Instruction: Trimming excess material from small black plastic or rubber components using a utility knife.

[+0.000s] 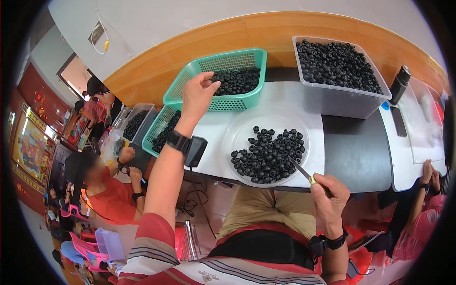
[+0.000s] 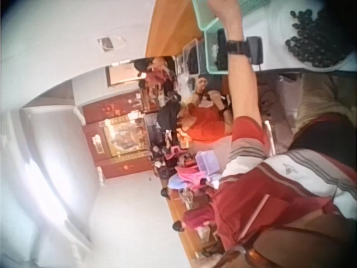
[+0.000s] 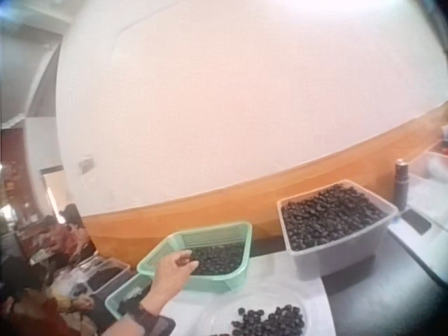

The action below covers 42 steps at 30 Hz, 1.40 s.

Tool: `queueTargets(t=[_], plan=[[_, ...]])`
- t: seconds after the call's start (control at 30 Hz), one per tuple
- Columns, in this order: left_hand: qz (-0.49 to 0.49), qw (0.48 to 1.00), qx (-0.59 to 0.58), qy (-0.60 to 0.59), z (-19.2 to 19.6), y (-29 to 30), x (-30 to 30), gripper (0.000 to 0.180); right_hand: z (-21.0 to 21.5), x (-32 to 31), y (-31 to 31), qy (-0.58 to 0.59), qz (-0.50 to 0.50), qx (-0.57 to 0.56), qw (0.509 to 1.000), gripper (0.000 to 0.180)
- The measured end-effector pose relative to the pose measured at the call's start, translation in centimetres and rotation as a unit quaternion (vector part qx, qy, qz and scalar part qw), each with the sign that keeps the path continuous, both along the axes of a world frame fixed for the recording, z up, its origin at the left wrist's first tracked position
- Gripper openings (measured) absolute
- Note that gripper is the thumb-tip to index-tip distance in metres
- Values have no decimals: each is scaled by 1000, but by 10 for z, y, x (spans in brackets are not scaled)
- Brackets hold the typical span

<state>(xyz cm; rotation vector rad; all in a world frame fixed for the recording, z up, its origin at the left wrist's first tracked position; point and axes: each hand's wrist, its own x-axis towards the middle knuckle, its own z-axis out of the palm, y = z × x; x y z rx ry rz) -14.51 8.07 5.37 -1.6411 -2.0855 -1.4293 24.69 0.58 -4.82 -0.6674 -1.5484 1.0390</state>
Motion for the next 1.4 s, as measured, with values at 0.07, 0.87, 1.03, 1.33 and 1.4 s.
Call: queueTargets(t=[0.07,0.87,1.03,1.33,1.4], plan=[[-9,999,14,32,-7,-3,0,25,-2,4,0,-10,-19,-6,1000,20],[-233,922,-245,191,-65,-13,68,22,-22,14,-6,4,-30,-61,998,20],[-240,944,-207,89,-61,-23,75,17,-20,13,-1,3,-34,-46,998,20],[-320,858,-142,-377,-61,-52,93,19,-9,3,6,4,-26,-78,997,18],[-314,839,-126,-427,-58,-62,102,19,-6,-5,9,31,0,-77,997,18]])
